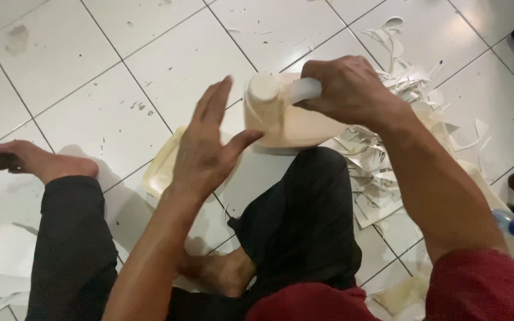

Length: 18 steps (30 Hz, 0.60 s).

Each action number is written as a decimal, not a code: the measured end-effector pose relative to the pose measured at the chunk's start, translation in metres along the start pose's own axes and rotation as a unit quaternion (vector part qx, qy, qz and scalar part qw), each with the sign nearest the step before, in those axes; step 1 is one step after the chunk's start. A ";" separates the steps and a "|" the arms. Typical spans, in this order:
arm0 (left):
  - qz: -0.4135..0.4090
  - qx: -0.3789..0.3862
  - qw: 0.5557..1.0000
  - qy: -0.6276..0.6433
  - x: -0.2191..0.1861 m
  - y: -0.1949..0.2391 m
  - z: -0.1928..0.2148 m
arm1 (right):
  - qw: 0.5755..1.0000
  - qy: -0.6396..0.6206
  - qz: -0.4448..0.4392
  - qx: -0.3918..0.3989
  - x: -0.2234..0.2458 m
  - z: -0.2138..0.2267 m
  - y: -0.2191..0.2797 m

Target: The person pours a white liquid from a plastic bottle into a beige container. They then use yellow-handled scissors to cut a white sheet into smaller pieces. Finally, they fold the cut pieces by hand and place them into the container.

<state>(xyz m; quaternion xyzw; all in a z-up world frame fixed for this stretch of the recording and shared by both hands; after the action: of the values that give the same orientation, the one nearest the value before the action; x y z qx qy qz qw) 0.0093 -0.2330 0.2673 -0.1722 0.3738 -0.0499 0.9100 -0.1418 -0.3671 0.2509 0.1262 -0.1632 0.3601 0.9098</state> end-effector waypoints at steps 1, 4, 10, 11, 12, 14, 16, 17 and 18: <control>0.090 0.041 0.995 -0.017 0.021 0.020 0.005 | 1.000 0.003 -0.024 0.013 -0.006 -0.002 -0.001; 0.327 0.104 0.935 -0.085 0.082 0.093 0.052 | 0.997 0.004 -0.071 -0.001 -0.026 0.005 -0.001; 0.663 0.055 0.723 -0.184 0.176 0.273 0.167 | 0.980 0.015 -0.186 -0.072 -0.068 0.049 0.015; 0.752 0.015 0.647 -0.126 0.173 0.294 0.173 | 0.977 0.055 -0.185 -0.095 -0.079 0.061 0.017; 0.750 0.019 0.649 -0.126 0.159 0.283 0.170 | 0.976 0.056 -0.189 -0.096 -0.111 0.064 0.023; 0.778 -0.032 0.627 0.036 0.132 0.263 0.148 | 0.964 0.166 -0.083 -0.189 -0.158 0.085 0.039; 0.761 -0.022 0.648 0.024 0.165 0.291 0.151 | 0.947 0.139 -0.242 -0.157 -0.204 0.097 0.062; 0.747 -0.018 0.665 0.013 0.183 0.303 0.151 | 0.909 0.103 -0.386 -0.120 -0.234 0.099 0.084; 0.744 -0.011 0.667 0.012 0.173 0.296 0.148 | 0.905 0.103 -0.394 -0.120 -0.282 0.094 0.091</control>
<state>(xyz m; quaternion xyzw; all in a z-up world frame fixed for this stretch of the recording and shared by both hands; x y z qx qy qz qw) 0.2250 0.0468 0.1472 0.1540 0.3888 0.6463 0.6383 -0.4182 -0.5085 0.2376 0.0322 -0.0473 -0.0389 0.9976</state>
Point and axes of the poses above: each hand's wrist, its own y-axis away from the middle knuckle, its own z-axis out of the back of the hand, x = y × z, the point moved 7 cm from there along -y, towards the middle knuckle
